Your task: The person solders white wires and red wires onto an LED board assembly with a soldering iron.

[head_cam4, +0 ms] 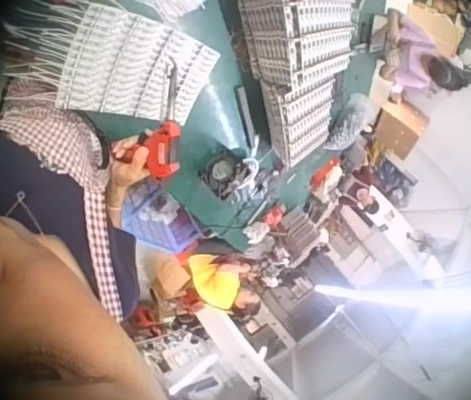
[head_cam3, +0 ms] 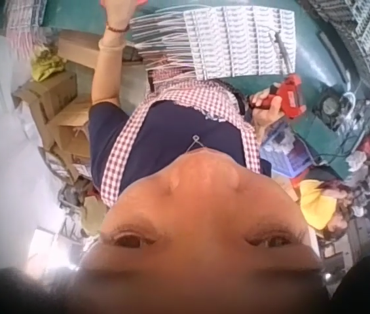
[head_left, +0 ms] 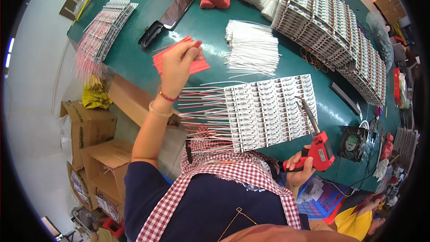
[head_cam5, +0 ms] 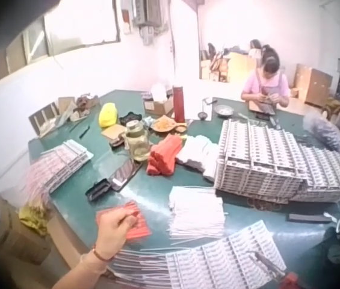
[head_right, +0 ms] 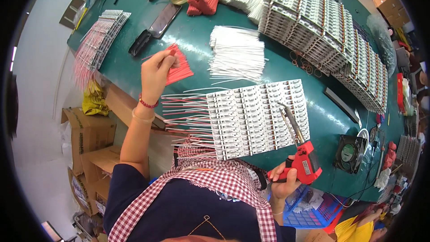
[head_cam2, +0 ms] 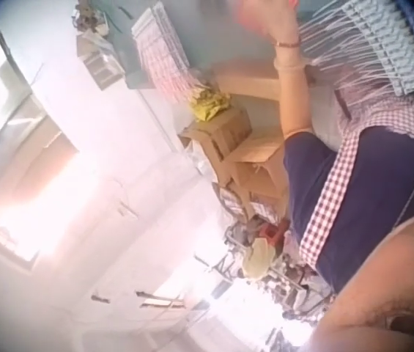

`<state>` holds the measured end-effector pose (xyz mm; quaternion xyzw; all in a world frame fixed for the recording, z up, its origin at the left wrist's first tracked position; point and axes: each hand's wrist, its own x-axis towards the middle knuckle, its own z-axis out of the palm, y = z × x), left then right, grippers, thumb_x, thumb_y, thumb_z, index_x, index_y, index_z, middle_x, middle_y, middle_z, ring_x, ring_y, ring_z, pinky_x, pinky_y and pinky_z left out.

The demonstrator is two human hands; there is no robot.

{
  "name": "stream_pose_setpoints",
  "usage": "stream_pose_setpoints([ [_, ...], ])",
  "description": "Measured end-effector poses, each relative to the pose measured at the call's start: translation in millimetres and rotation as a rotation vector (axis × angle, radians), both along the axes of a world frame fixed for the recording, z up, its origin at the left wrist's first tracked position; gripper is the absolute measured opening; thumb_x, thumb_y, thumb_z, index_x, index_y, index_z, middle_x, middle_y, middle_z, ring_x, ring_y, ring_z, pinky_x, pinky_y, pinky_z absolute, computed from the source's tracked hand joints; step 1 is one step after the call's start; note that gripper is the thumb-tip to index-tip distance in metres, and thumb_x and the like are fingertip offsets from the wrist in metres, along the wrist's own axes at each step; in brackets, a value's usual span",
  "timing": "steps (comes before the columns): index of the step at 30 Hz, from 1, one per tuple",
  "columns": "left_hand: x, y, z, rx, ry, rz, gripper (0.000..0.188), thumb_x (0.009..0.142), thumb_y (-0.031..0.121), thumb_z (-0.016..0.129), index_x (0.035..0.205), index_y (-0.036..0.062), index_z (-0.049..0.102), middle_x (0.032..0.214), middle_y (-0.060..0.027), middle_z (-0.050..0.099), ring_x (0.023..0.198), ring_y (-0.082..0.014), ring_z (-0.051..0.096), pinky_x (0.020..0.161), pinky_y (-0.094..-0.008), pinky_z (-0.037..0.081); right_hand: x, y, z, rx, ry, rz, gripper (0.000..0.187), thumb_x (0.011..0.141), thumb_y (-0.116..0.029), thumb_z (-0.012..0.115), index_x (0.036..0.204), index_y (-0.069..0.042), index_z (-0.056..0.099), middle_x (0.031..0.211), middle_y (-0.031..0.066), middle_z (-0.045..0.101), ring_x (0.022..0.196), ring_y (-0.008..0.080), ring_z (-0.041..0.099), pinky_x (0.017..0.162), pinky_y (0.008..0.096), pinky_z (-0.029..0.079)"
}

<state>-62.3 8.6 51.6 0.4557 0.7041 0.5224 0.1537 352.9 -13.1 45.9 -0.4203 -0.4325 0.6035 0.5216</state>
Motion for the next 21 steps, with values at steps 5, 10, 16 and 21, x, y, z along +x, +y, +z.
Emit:
stream_pose_setpoints([
  [5,9.4,-1.0,-19.7,0.244,-0.299,0.061,0.023,0.101,0.011,0.056,0.113,-0.0068,0.065,0.090,-0.0052,0.068,0.082,-0.0115,0.065,0.078,-0.0258,0.052,1.3,-0.2,2.3,0.008,-0.001,-0.004,0.042,0.102,-0.036,0.047,0.123,0.001,0.046,0.067,0.0073,0.054,0.042,0.0117,0.043,0.041,0.0253,0.040],
  [10,12.3,-5.1,-37.3,0.251,-0.328,0.125,0.026,0.102,0.012,0.056,0.117,-0.0063,0.065,0.089,-0.0049,0.067,0.083,-0.0126,0.064,0.081,-0.0265,0.052,2.3,-0.5,4.7,-0.046,0.031,-0.048,0.042,0.101,-0.034,0.049,0.121,0.003,0.046,0.066,0.0080,0.053,0.043,0.0120,0.044,0.041,0.0263,0.041],
  [16,23.4,-1.4,-16.7,0.343,-0.583,-0.005,0.022,0.094,0.003,0.064,0.114,-0.0061,0.067,0.095,-0.0091,0.071,0.083,-0.0159,0.069,0.074,-0.0261,0.057,4.3,5.1,2.2,-0.080,0.093,-0.007,0.043,0.103,-0.037,0.045,0.124,0.000,0.046,0.067,0.0068,0.054,0.043,0.0108,0.043,0.041,0.0257,0.040],
  [21,39.4,4.5,6.8,0.205,-0.605,-0.065,0.019,0.091,-0.001,0.066,0.108,-0.0048,0.071,0.094,-0.0109,0.072,0.080,-0.0155,0.070,0.072,-0.0247,0.057,-0.3,14.3,5.7,-0.124,0.164,0.026,0.040,0.103,-0.035,0.046,0.123,0.000,0.047,0.068,0.0073,0.054,0.043,0.0114,0.044,0.042,0.0266,0.042],
])
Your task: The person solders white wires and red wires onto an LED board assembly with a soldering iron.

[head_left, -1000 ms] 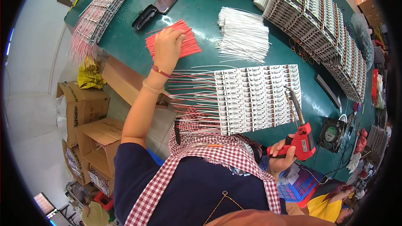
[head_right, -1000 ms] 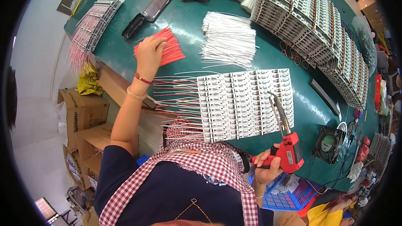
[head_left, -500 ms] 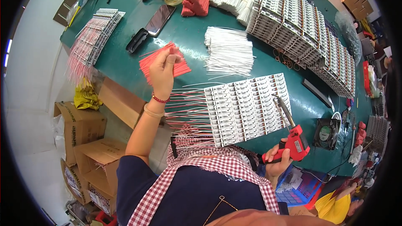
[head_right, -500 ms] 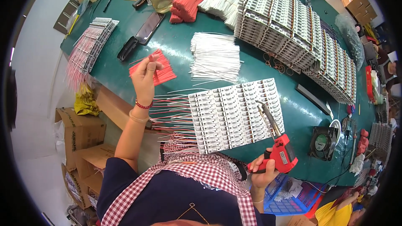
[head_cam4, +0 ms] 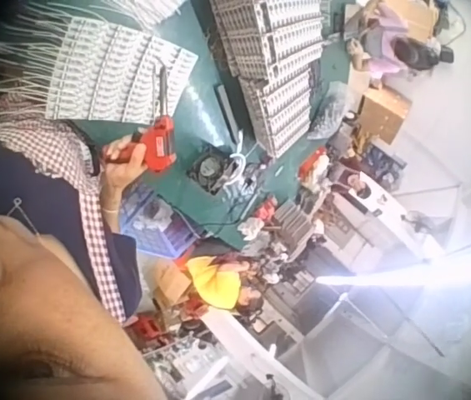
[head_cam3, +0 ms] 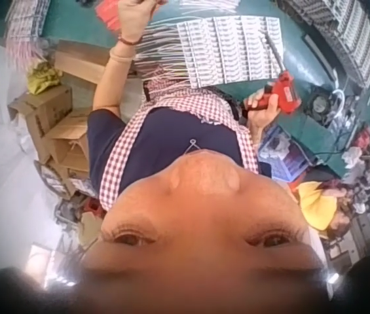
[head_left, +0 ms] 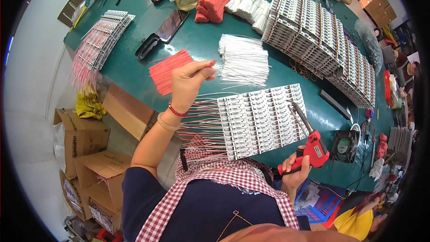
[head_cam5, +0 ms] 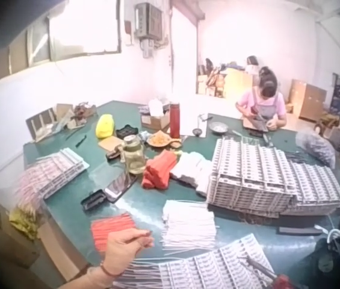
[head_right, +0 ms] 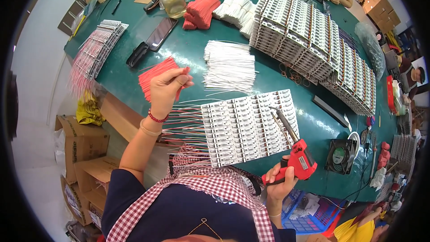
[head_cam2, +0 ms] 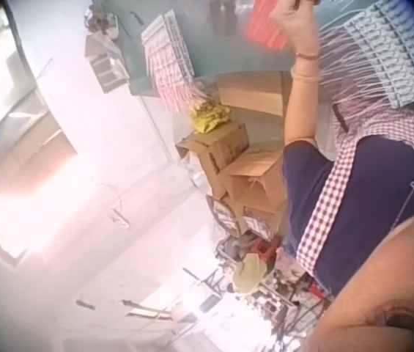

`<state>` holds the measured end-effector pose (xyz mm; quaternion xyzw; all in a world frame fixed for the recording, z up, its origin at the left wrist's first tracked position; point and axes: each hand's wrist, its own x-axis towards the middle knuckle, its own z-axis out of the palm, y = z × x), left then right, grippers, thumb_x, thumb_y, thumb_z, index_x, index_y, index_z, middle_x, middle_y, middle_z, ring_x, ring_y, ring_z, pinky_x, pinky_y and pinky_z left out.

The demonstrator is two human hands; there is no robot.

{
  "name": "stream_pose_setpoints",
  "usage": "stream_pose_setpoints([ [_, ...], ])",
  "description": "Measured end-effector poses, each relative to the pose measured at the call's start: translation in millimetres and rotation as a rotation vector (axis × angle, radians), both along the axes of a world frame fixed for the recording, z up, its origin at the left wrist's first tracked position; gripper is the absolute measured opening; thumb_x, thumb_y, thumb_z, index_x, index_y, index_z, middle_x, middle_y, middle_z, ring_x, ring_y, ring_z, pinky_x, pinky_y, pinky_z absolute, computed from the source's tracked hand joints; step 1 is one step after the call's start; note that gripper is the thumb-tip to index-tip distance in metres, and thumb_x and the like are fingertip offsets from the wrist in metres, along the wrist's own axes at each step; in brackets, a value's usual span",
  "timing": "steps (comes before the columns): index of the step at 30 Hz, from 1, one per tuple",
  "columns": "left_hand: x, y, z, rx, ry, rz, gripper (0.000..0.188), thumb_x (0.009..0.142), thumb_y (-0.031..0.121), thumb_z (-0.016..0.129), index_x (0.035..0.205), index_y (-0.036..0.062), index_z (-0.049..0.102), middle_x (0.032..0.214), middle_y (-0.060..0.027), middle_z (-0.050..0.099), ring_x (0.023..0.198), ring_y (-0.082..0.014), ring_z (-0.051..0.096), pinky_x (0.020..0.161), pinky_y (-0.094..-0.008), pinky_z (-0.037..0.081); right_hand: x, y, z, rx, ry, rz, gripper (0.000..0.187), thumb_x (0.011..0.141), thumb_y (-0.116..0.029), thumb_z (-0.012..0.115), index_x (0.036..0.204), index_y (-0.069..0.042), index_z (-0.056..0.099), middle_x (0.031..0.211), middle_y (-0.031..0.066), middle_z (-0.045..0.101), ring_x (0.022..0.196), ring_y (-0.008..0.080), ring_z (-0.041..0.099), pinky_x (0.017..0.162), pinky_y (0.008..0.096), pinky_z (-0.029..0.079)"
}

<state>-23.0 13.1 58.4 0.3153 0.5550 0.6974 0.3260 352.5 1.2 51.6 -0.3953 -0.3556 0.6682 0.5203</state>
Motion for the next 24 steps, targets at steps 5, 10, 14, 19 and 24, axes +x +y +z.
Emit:
stream_pose_setpoints([
  [5,15.3,20.8,10.7,-0.074,0.147,-0.186,0.013,0.090,0.000,0.066,0.100,-0.0067,0.072,0.085,-0.0088,0.072,0.075,-0.0140,0.068,0.068,-0.0234,0.053,0.7,-3.1,6.0,0.044,0.028,-0.068,0.041,0.105,-0.037,0.043,0.123,0.000,0.047,0.067,0.0060,0.053,0.044,0.0099,0.042,0.043,0.0253,0.041],
  [10,25.9,12.8,4.5,-0.161,0.638,-0.232,0.009,0.087,-0.002,0.064,0.091,-0.0038,0.072,0.075,-0.0099,0.067,0.068,-0.0149,0.065,0.063,-0.0259,0.049,7.6,4.7,-2.4,-0.178,0.205,-0.103,0.038,0.100,-0.033,0.054,0.120,-0.001,0.055,0.068,0.0081,0.055,0.048,0.0124,0.047,0.049,0.0303,0.045],
  [14,34.8,13.2,-2.8,-0.174,0.726,-0.354,0.010,0.086,-0.003,0.062,0.091,-0.0030,0.071,0.074,-0.0104,0.065,0.065,-0.0170,0.062,0.060,-0.0291,0.047,16.3,9.2,-14.1,-0.054,0.308,-0.060,0.039,0.099,-0.035,0.056,0.125,-0.006,0.057,0.094,0.0086,0.063,0.084,0.0159,0.060,0.079,0.0370,0.051],
  [19,48.2,31.0,-15.4,-0.144,1.043,-0.394,0.010,0.087,-0.001,0.062,0.095,-0.0013,0.068,0.080,-0.0136,0.061,0.068,-0.0299,0.060,0.061,-0.0368,0.046,20.7,11.5,-25.1,-0.234,0.339,-0.259,0.035,0.098,-0.034,0.058,0.121,-0.007,0.059,0.144,0.0105,0.048,0.132,0.0243,0.046,0.109,0.0488,0.041],
  [24,54.4,33.7,-35.9,-0.237,1.175,-0.353,0.009,0.084,-0.001,0.064,0.093,0.0004,0.067,0.082,-0.0143,0.060,0.076,-0.0333,0.058,0.067,-0.0421,0.047,21.4,15.6,-27.1,-0.228,0.339,-0.261,0.037,0.099,-0.032,0.057,0.128,-0.009,0.057,0.127,0.0037,0.059,0.123,0.0170,0.052,0.104,0.0434,0.043],
])
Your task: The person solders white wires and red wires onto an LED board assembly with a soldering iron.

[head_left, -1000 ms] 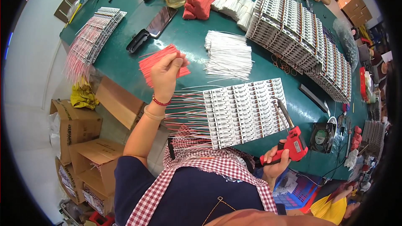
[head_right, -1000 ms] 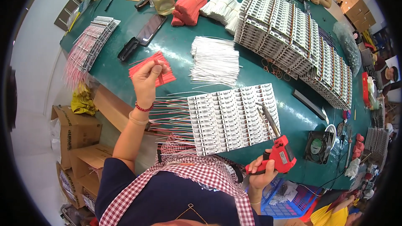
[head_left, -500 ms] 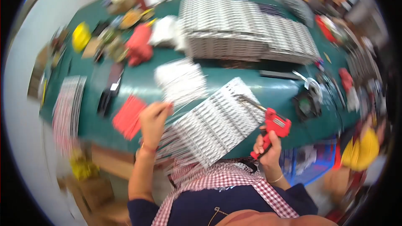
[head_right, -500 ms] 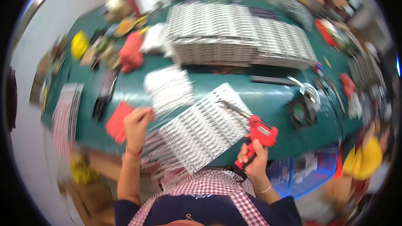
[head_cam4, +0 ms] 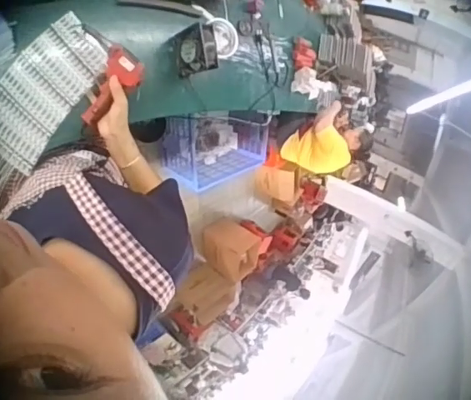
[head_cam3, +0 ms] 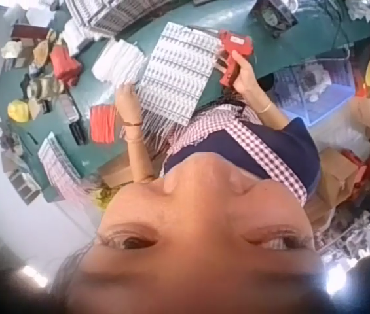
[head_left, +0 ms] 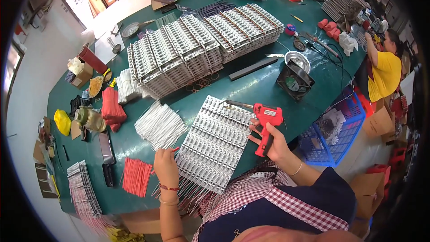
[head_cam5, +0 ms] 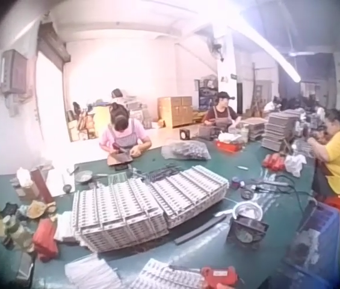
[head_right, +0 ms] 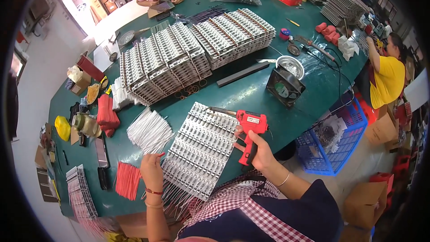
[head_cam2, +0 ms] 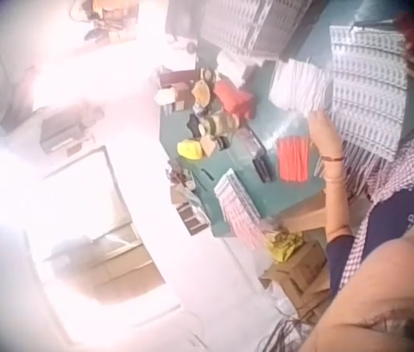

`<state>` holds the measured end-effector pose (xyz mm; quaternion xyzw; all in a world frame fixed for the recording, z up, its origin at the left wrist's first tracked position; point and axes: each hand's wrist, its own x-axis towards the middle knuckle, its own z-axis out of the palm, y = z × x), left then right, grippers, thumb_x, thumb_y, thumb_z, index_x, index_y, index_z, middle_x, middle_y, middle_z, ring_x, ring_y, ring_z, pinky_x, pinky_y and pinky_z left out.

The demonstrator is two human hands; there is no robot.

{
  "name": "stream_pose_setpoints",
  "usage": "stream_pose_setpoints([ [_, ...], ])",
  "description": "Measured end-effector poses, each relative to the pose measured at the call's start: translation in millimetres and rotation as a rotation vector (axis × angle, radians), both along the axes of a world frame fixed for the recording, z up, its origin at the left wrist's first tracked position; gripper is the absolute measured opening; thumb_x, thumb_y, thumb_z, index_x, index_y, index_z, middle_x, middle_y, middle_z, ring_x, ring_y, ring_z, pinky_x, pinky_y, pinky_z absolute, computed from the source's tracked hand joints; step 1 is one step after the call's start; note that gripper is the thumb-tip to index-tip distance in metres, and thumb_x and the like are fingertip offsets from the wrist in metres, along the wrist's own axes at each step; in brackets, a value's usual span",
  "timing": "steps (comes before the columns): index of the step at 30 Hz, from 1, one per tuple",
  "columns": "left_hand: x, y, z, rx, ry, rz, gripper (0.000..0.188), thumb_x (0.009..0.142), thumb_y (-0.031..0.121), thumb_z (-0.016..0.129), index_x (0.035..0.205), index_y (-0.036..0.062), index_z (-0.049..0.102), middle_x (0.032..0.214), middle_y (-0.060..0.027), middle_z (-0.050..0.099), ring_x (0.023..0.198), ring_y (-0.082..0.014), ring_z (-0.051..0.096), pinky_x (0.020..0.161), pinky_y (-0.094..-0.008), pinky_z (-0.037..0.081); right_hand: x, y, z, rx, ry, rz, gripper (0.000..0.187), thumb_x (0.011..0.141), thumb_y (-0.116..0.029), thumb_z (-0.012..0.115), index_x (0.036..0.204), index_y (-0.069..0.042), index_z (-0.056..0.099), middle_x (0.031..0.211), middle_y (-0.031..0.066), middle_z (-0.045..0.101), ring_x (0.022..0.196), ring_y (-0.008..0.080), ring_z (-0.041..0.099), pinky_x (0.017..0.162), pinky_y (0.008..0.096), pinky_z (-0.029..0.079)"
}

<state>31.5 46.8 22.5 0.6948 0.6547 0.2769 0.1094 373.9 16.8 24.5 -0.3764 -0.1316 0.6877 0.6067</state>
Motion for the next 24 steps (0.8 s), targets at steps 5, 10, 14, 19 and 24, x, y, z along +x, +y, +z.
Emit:
stream_pose_setpoints([
  [5,4.0,-4.2,-19.2,0.043,0.041,-0.037,0.007,0.083,0.001,0.066,0.089,0.0027,0.067,0.083,-0.0125,0.059,0.081,-0.0336,0.056,0.072,-0.0426,0.047,3.8,7.4,-6.1,0.034,-0.016,-0.016,0.035,0.100,-0.031,0.055,0.126,-0.009,0.058,0.130,0.0054,0.058,0.125,0.0185,0.050,0.105,0.0453,0.043],
  [10,6.4,-14.7,-26.4,0.065,0.003,0.039,0.006,0.083,0.002,0.066,0.089,0.0024,0.067,0.083,-0.0141,0.059,0.079,-0.0345,0.056,0.070,-0.0434,0.046,1.3,14.2,-13.8,0.024,0.035,0.036,0.033,0.101,-0.031,0.053,0.121,-0.006,0.060,0.132,0.0090,0.058,0.129,0.0209,0.050,0.107,0.0468,0.041],
  [14,12.5,-13.4,-27.0,0.084,-0.085,0.094,0.005,0.083,0.002,0.065,0.088,0.0021,0.066,0.082,-0.0155,0.058,0.081,-0.0351,0.057,0.071,-0.0442,0.047,7.4,2.6,-15.7,0.038,-0.025,-0.012,0.036,0.100,-0.035,0.054,0.117,-0.004,0.058,0.137,0.0179,0.055,0.133,0.0278,0.048,0.112,0.0457,0.038],
  [19,10.6,-20.6,-33.6,0.074,-0.077,0.080,0.005,0.081,0.002,0.064,0.086,0.0013,0.066,0.080,-0.0156,0.058,0.080,-0.0359,0.059,0.072,-0.0448,0.049,10.9,4.0,-14.6,0.011,-0.040,0.026,0.039,0.100,-0.037,0.054,0.118,-0.003,0.055,0.142,0.0233,0.050,0.136,0.0326,0.046,0.115,0.0467,0.035],
  [24,6.2,-18.1,-5.9,0.162,-0.104,0.092,0.014,0.086,-0.001,0.063,0.095,0.0056,0.073,0.083,-0.0138,0.064,0.078,-0.0338,0.062,0.068,-0.0404,0.050,16.5,13.6,-14.7,0.026,0.058,0.059,0.039,0.102,-0.035,0.050,0.120,-0.002,0.052,0.143,0.0243,0.048,0.139,0.0354,0.041,0.116,0.0509,0.033],
])
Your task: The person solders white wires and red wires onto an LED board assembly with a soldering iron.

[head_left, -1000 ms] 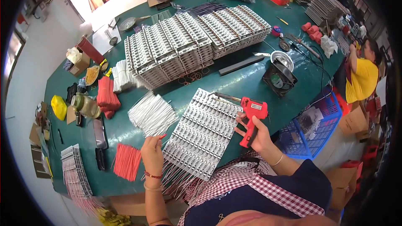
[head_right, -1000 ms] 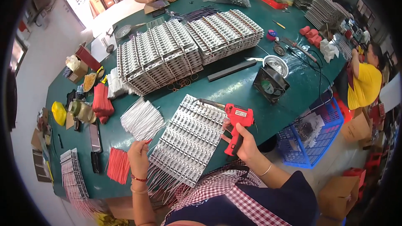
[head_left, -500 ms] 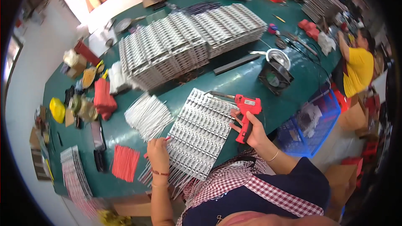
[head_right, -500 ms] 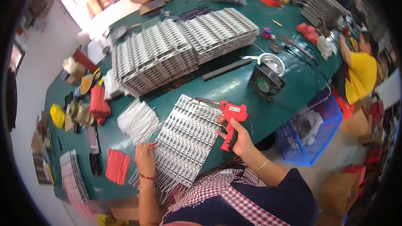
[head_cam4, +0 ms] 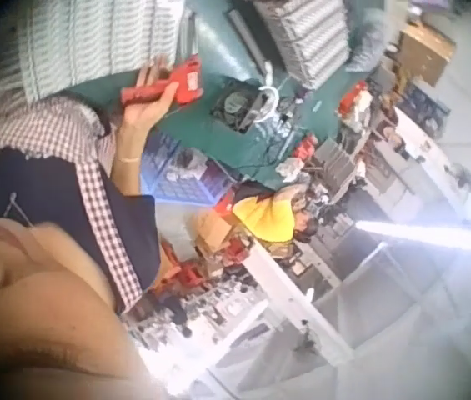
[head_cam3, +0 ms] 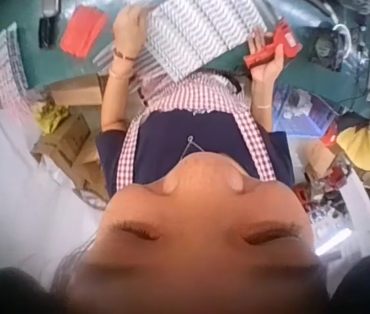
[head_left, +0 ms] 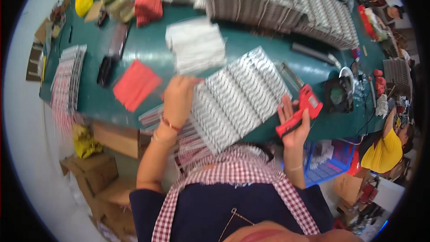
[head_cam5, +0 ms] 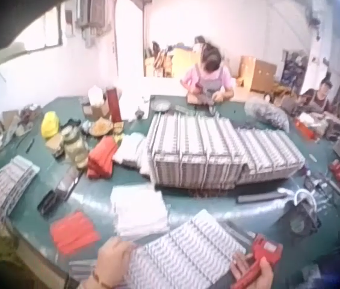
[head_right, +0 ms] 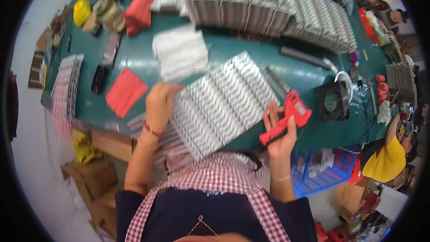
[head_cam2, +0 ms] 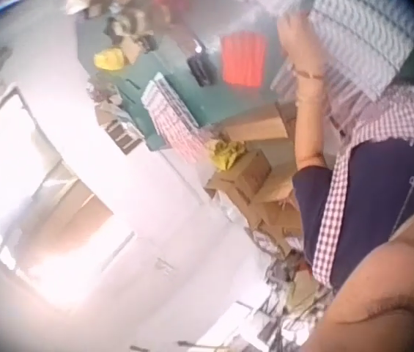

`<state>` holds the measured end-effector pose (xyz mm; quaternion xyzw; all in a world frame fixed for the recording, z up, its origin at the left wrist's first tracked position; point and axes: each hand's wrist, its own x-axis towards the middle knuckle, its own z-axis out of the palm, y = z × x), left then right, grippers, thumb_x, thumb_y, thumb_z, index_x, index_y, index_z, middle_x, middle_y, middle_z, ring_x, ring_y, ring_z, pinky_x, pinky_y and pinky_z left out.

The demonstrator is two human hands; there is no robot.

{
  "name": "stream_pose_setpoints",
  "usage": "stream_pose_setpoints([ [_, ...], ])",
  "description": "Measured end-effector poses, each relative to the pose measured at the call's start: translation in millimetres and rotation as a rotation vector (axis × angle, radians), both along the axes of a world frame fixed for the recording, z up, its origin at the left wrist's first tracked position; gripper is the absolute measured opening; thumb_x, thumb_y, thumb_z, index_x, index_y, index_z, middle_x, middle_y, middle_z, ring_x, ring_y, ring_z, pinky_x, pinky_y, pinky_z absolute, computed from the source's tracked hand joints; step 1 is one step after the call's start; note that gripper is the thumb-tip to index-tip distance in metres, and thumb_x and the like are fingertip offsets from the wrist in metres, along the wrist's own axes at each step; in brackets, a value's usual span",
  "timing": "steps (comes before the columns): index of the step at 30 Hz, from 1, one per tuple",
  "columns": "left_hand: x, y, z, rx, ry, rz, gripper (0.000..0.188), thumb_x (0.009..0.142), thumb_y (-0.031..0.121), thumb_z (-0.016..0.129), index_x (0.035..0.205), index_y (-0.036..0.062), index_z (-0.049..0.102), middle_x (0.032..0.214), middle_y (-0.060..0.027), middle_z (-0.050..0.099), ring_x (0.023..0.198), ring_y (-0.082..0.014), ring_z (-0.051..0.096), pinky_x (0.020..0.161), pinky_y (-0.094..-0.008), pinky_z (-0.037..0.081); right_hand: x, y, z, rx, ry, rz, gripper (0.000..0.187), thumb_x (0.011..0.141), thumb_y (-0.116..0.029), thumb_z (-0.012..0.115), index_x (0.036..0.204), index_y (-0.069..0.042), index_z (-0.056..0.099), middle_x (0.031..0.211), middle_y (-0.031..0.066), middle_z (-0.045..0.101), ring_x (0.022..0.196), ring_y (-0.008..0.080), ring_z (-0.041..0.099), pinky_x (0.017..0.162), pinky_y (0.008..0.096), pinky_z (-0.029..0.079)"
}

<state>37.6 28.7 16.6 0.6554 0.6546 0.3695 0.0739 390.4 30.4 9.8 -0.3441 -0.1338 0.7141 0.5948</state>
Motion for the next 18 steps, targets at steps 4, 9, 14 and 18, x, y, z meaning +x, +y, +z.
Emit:
stream_pose_setpoints([
  [4,1.0,-1.6,25.7,-0.025,-0.116,0.023,0.011,0.083,-0.001,0.068,0.093,0.0031,0.070,0.080,-0.0113,0.061,0.072,-0.0275,0.061,0.063,-0.0368,0.049,1.8,5.4,18.6,0.044,-0.107,0.076,0.039,0.102,-0.037,0.049,0.120,-0.002,0.052,0.147,0.0247,0.043,0.139,0.0358,0.041,0.115,0.0527,0.034],
  [9,5.2,6.0,10.4,0.024,-0.119,-0.026,0.013,0.081,-0.002,0.072,0.093,0.0041,0.072,0.081,-0.0071,0.063,0.067,-0.0197,0.060,0.059,-0.0303,0.047,0.6,-0.4,38.8,0.066,-0.299,0.089,0.043,0.102,-0.040,0.050,0.124,-0.003,0.052,0.142,0.0213,0.048,0.136,0.0336,0.044,0.113,0.0572,0.035],
  [14,6.5,9.8,9.5,0.028,-0.018,-0.033,0.014,0.076,-0.001,0.071,0.089,0.0060,0.071,0.073,-0.0069,0.054,0.067,-0.0230,0.057,0.059,-0.0357,0.046,-16.6,-3.5,55.5,0.062,-0.285,0.239,0.045,0.103,-0.042,0.048,0.125,-0.003,0.049,0.098,0.0097,0.057,0.085,0.0176,0.056,0.085,0.0396,0.049],
  [18,-10.5,1.5,9.2,-0.015,0.026,-0.067,0.020,0.070,-0.002,0.069,0.089,0.0050,0.071,0.073,-0.0064,0.054,0.070,-0.0229,0.056,0.058,-0.0348,0.046,-34.6,-10.0,56.4,-0.004,-0.305,0.292,0.051,0.099,-0.044,0.055,0.125,0.000,0.049,0.080,0.0061,0.056,0.060,0.0119,0.052,0.059,0.0301,0.047],
])
